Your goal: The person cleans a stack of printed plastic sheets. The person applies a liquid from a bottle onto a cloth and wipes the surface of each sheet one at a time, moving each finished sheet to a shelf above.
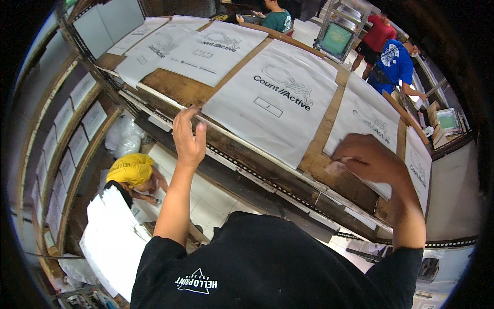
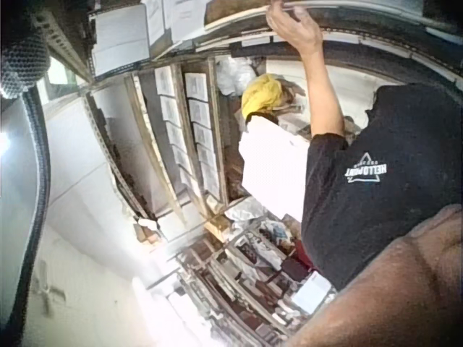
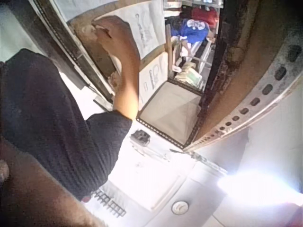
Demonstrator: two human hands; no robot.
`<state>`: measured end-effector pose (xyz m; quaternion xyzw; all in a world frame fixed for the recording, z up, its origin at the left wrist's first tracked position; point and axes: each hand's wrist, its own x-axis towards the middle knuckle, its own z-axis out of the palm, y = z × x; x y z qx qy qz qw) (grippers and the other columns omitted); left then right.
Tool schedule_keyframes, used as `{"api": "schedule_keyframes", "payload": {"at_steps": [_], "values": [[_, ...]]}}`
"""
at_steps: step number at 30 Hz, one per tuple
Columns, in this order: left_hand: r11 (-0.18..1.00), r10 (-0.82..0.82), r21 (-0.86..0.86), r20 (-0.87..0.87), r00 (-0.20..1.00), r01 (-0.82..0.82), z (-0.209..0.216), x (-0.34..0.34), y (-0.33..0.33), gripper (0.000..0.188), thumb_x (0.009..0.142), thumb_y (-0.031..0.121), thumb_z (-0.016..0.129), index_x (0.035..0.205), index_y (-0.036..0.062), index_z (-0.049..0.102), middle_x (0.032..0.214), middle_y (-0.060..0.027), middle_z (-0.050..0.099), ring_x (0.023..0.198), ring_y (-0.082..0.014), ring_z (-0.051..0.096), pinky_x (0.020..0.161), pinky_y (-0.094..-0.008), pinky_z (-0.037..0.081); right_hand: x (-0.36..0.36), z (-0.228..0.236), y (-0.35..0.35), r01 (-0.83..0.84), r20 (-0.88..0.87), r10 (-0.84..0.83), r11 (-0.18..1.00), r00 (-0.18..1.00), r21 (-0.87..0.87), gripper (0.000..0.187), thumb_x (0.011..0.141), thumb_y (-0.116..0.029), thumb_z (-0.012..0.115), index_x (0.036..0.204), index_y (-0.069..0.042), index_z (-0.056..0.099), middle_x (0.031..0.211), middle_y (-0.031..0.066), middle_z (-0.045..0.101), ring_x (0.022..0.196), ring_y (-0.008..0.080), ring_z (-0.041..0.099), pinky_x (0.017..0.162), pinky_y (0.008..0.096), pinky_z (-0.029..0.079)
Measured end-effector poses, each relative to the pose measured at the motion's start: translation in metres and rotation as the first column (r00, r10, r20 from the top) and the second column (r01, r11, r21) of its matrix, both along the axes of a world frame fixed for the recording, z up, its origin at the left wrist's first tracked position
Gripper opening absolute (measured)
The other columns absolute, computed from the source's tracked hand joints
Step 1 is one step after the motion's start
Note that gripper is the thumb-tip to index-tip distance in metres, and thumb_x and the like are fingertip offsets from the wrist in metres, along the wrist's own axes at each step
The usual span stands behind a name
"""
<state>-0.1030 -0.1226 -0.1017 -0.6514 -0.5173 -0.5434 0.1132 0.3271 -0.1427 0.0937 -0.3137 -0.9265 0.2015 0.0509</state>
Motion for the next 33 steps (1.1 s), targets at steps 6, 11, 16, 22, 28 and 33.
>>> {"api": "schedule_keyframes", "payload": {"at_steps": [6,11,16,22,28,33], "values": [[0.972,0.201,-0.105,-0.107,0.974,-0.212,0.044,0.007,-0.004,0.035,0.089,0.024,0.075,0.111,-0.0025,0.07,0.107,-0.0175,0.064,0.103,-0.0365,0.059,0.096,-0.046,0.045,0.022,-0.006,-0.069,0.287,-0.339,-0.298,0.954,0.892,-0.082,0.029,0.076,-0.005,0.058,0.099,-0.001,0.074,0.096,0.0139,0.075,0.089,0.03,0.071,0.08,0.041,0.054],[0.94,0.171,-0.274,-0.143,0.975,-0.205,0.058,0.014,-0.007,0.032,0.087,0.024,0.076,0.106,-0.0016,0.074,0.105,-0.0176,0.065,0.103,-0.0369,0.06,0.094,-0.045,0.047,0.018,-0.026,-0.111,0.458,-0.441,-0.529,0.848,0.725,-0.265,0.027,0.077,-0.004,0.058,0.096,0.0,0.077,0.09,0.0142,0.076,0.089,0.0268,0.07,0.082,0.0358,0.052],[0.945,0.157,-0.276,-0.081,0.984,-0.174,0.056,0.012,-0.005,0.028,0.089,0.02,0.073,0.106,-0.0018,0.072,0.107,-0.0182,0.067,0.104,-0.0387,0.061,0.094,-0.0445,0.048,0.018,-0.032,-0.088,0.406,-0.47,-0.427,0.901,0.773,-0.151,0.029,0.08,-0.009,0.059,0.103,0.002,0.074,0.106,0.0192,0.074,0.101,0.0319,0.068,0.09,0.0435,0.052],[0.994,0.075,-0.064,-0.132,0.988,-0.084,0.032,0.003,-0.023,0.024,0.091,0.017,0.071,0.108,-0.0002,0.071,0.113,-0.0166,0.07,0.106,-0.0366,0.063,0.095,-0.0444,0.049,-0.091,-0.014,0.008,0.165,-0.412,-0.17,0.985,0.895,-0.047,0.028,0.086,0.0,0.058,0.112,0.0,0.07,0.108,0.0187,0.071,0.1,0.0348,0.068,0.089,0.0422,0.052],[0.997,-0.025,-0.074,-0.187,0.982,0.012,0.029,0.007,-0.019,0.035,0.088,0.026,0.074,0.115,0.0023,0.071,0.12,-0.0128,0.068,0.11,-0.035,0.06,0.096,-0.045,0.049,-0.204,-0.053,0.102,-0.052,-0.407,0.186,0.947,0.894,0.318,0.026,0.089,0.002,0.059,0.113,0.001,0.069,0.111,0.0192,0.071,0.101,0.0359,0.068,0.09,0.044,0.053],[0.996,-0.048,-0.077,-0.17,0.984,0.036,0.017,-0.003,-0.022,0.046,0.088,0.038,0.074,0.117,0.0029,0.069,0.126,-0.0154,0.065,0.113,-0.037,0.059,0.096,-0.0468,0.048,-0.258,-0.061,0.114,-0.019,-0.33,0.066,0.989,0.942,0.145,0.027,0.088,0.0,0.061,0.114,0.001,0.071,0.108,0.0216,0.072,0.1,0.0366,0.071,0.089,0.0417,0.055]]}}
